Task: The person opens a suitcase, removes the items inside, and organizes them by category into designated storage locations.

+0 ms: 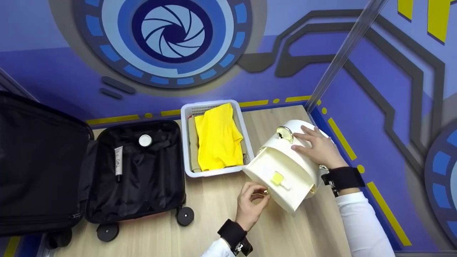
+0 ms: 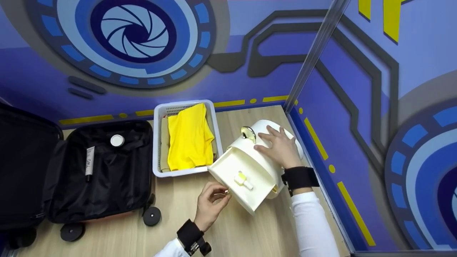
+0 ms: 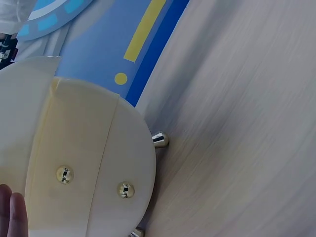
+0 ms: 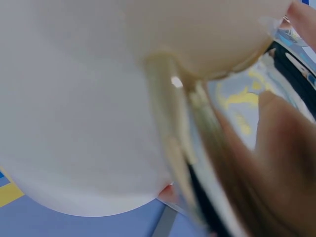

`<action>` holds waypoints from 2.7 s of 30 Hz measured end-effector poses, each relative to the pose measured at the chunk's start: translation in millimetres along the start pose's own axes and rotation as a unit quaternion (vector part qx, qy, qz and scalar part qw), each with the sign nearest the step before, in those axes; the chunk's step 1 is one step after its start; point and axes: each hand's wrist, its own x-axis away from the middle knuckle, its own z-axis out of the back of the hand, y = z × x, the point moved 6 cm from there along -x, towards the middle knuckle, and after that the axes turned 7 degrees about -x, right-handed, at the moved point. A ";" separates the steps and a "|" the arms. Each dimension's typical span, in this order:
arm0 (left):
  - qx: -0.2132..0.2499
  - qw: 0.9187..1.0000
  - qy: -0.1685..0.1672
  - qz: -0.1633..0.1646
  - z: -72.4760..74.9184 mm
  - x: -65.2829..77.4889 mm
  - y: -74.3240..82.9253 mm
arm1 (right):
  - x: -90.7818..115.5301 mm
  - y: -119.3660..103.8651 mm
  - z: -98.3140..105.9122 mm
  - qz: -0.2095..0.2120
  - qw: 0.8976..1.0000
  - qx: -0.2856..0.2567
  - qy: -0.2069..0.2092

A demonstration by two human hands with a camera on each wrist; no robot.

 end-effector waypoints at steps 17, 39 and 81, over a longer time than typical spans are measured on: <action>-0.021 0.999 0.002 -0.036 -12.7 -22.5 10.8 | 1.2 -1.3 0.1 0.009 1.000 0.007 0.004; -0.075 0.996 -0.050 -0.011 -65.0 -73.6 6.8 | -1.1 -1.3 -2.6 0.010 1.000 0.005 0.004; -0.018 0.968 -0.024 0.249 -65.5 -58.2 -66.9 | 1.0 -0.9 0.9 0.003 1.000 0.001 0.010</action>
